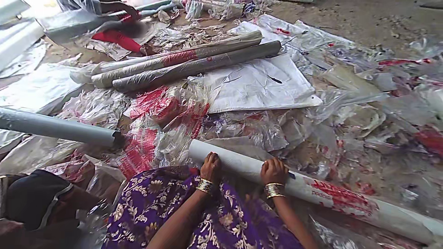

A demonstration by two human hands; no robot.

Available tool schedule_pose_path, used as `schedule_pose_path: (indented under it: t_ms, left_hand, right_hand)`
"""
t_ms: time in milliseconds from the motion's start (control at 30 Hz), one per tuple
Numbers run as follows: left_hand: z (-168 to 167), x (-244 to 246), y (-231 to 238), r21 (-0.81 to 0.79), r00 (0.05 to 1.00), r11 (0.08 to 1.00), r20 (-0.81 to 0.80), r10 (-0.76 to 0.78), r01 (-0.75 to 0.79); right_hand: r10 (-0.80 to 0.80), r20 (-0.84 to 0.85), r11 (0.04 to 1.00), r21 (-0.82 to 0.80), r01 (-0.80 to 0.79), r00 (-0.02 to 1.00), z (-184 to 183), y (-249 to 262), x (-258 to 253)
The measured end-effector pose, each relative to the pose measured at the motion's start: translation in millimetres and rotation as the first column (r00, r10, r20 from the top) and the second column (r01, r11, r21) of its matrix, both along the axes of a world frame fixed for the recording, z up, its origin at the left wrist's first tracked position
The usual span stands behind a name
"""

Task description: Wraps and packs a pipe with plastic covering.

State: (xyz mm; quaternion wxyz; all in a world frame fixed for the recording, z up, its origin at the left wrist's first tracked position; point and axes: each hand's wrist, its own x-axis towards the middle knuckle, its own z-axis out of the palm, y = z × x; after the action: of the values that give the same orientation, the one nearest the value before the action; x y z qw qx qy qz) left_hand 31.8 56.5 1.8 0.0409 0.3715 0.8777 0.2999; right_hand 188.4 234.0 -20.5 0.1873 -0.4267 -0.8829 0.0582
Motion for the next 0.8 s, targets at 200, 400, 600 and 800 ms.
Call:
schedule_pose_path:
  t_ms: [200, 400, 600, 800]
  left_hand:
    - [-9, 7, 9, 0.068, 0.978, 0.996, -0.199, 0.069, -0.056]
    - [-19, 11, 11, 0.022, 0.917, 0.991, -0.377, 0.131, -0.133]
    - [0, 22, 15, -0.257, 0.986, 0.952, -0.07, 0.154, -0.167]
    - [34, 2, 21, -0.335, 0.921, 0.938, 0.33, 0.206, -0.09]
  right_hand:
    - [-0.002, -0.022, 1.0, 0.022, 0.002, 1.0, 1, -2, 0]
    - [-0.001, -0.019, 1.0, -0.001, 0.001, 1.0, 2, -3, 1]
    - [-0.002, -0.042, 1.0, 0.016, 0.002, 0.999, 0, -5, 2]
    - [0.0, -0.04, 0.999, 0.033, 0.002, 0.999, -4, -5, 3]
